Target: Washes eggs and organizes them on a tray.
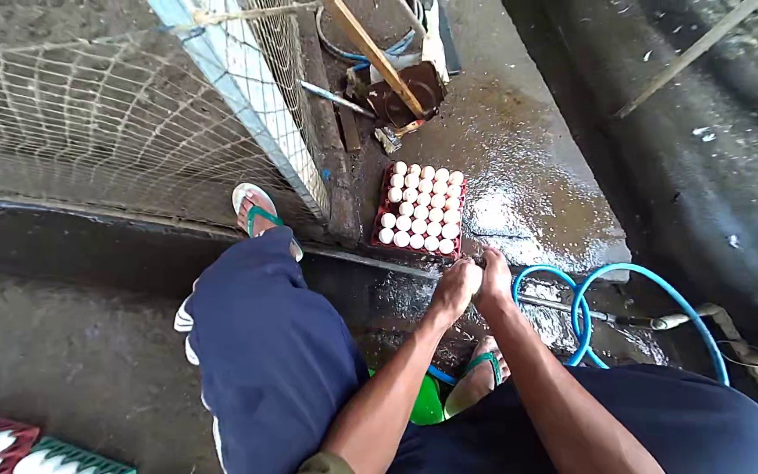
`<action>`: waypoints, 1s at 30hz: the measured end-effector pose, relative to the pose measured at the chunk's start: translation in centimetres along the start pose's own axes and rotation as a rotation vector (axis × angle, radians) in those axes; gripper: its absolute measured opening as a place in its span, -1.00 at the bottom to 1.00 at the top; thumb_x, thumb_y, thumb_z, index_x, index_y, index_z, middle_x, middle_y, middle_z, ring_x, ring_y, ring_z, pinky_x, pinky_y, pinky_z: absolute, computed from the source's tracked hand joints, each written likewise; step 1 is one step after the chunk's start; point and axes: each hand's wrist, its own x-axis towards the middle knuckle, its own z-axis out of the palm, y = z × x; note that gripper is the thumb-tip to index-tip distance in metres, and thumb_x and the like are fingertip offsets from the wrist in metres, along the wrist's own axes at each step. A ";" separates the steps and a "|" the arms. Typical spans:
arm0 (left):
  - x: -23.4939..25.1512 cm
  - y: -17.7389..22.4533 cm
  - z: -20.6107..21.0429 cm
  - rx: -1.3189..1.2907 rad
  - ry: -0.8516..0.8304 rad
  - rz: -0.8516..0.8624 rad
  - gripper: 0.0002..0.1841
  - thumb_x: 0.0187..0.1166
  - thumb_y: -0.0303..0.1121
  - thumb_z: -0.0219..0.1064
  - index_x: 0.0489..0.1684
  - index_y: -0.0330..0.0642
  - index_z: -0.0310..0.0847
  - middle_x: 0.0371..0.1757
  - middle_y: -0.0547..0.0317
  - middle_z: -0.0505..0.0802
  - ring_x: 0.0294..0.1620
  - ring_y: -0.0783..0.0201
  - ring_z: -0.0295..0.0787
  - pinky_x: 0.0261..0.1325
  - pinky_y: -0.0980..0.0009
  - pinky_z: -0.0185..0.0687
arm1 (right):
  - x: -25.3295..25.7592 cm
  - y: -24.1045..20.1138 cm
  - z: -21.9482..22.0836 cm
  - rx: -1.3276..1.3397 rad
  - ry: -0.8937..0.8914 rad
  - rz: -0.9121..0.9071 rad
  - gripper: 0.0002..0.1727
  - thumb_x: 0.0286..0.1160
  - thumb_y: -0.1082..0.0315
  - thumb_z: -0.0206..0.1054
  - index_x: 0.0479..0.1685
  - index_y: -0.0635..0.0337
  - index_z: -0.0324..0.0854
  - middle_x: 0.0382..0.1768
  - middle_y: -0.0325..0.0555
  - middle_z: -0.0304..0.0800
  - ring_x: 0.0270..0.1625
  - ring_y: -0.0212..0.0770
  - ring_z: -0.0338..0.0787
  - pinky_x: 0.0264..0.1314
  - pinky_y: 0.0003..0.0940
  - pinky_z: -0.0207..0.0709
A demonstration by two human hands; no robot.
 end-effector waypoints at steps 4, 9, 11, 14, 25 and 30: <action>0.0 -0.3 -0.2 0.042 0.024 -0.014 -0.50 0.90 -0.37 -0.26 0.52 -0.55 0.42 0.51 -0.40 0.60 0.60 -0.08 0.49 0.69 0.06 0.25 | -2.7 0.1 0.3 -0.102 -0.061 -0.155 -0.51 0.80 0.32 -0.18 0.47 0.35 0.49 0.35 0.16 0.66 0.39 -0.11 0.65 0.46 -0.08 0.49; -0.3 -0.6 0.2 -0.053 0.063 -0.023 -0.48 0.86 -0.30 -0.25 0.31 -0.54 0.55 0.25 -0.33 0.72 0.32 0.01 0.64 0.45 0.07 0.48 | -1.4 -0.1 0.1 -0.041 -0.011 -0.015 -0.51 0.85 0.24 -0.15 0.53 0.33 0.40 0.25 0.23 0.67 0.22 -0.02 0.71 0.27 -0.01 0.59; 0.0 -1.1 -0.2 -0.025 0.047 -0.039 -0.50 0.90 -0.34 -0.27 0.57 -0.54 0.34 0.52 -0.40 0.58 0.57 -0.05 0.49 0.66 0.08 0.29 | -2.8 0.3 0.4 -0.107 -0.079 -0.146 -0.50 0.78 0.30 -0.15 0.51 0.36 0.47 0.37 0.23 0.66 0.42 -0.03 0.65 0.49 -0.02 0.50; 0.2 -1.4 0.0 -0.064 0.042 -0.096 -0.43 0.90 -0.16 -0.33 0.34 -0.40 0.54 0.09 -0.14 0.74 0.05 0.15 0.67 0.08 0.17 0.61 | -0.5 0.5 0.3 -0.010 0.000 -0.018 -0.55 0.82 0.28 -0.08 0.46 0.27 0.54 0.24 0.19 0.71 0.26 -0.01 0.69 0.30 0.04 0.55; 0.2 -1.3 -1.5 -0.209 -0.105 -0.119 -0.53 0.86 -0.13 -0.22 0.40 -0.22 0.46 0.01 0.09 0.72 -0.18 0.37 0.64 -0.15 0.39 0.61 | 0.3 -1.0 -0.4 0.337 -0.139 0.370 -0.55 0.87 0.11 -0.15 0.20 0.20 0.57 -0.20 0.03 0.73 -0.25 -0.10 0.74 -0.21 -0.11 0.65; 0.4 -1.2 -1.0 -0.264 0.065 -0.014 -0.48 0.92 -0.21 -0.33 0.43 -0.37 0.45 0.16 0.00 0.73 0.09 0.36 0.66 0.20 0.36 0.60 | -2.5 -0.3 0.7 -0.014 -0.109 -0.117 -0.54 0.77 0.27 -0.09 0.34 0.27 0.64 0.20 0.08 0.78 0.25 -0.13 0.73 0.34 -0.05 0.56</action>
